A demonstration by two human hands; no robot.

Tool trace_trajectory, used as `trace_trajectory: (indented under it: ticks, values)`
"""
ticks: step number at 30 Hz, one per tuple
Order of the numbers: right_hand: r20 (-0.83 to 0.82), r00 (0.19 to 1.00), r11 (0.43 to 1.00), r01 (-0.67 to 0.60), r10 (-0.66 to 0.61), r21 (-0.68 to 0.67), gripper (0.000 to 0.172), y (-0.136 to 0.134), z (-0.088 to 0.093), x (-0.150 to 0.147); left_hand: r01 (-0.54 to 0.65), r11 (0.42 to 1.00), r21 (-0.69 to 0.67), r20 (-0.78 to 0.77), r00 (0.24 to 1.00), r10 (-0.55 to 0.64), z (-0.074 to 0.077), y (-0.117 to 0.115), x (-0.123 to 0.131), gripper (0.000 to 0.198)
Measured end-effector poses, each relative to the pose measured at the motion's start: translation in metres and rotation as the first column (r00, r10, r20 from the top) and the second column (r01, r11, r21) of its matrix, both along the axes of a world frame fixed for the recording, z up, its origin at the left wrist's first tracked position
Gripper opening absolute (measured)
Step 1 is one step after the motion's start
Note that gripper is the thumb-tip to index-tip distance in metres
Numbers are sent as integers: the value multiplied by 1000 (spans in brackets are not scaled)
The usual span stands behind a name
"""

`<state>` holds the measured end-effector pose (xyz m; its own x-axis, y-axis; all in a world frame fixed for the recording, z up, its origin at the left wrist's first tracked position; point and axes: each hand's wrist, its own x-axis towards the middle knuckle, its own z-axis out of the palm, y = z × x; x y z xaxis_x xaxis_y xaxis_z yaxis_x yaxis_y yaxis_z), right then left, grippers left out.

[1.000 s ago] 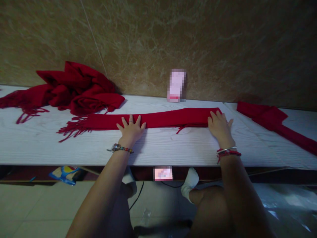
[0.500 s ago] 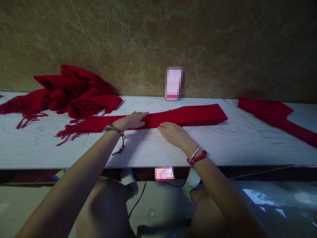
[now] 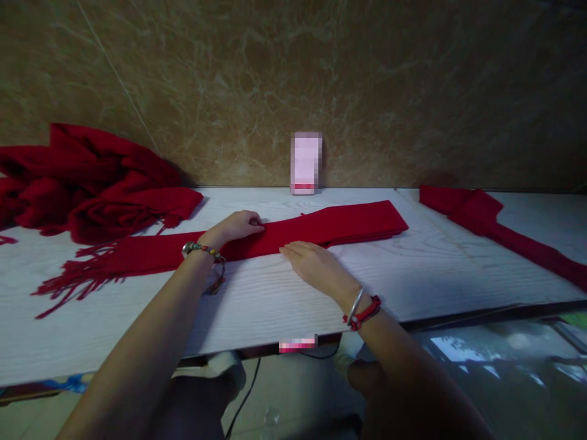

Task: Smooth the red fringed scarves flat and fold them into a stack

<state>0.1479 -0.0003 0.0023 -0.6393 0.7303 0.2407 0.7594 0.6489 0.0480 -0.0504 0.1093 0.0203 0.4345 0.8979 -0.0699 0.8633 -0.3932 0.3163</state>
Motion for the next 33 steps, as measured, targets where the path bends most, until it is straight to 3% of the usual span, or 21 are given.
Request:
trace_trajectory:
  ticks: [6,14,19,26,33]
  values:
    - [99,995,999,30,-34,42,33,4,-1,-2,62,997,51,21,998,-63,-6,2,-1,30]
    - [421,907,998,37,-13,-49,25,17,35,-32,85,995,55,0,996,-85,-5,6,-8,26]
    - [401,916,1000,15,-7,-16,20,21,31,-44,48,997,53,-22,999,-47,-3,9,-15,25]
    - [408,908,995,93,-96,27,24,19,22,-55,32,998,58,20,999,-33,-6,11,-18,24]
    - [297,941,986,140,-162,96,23,16,10,-54,56,996,73,94,994,-63,-10,7,-10,20]
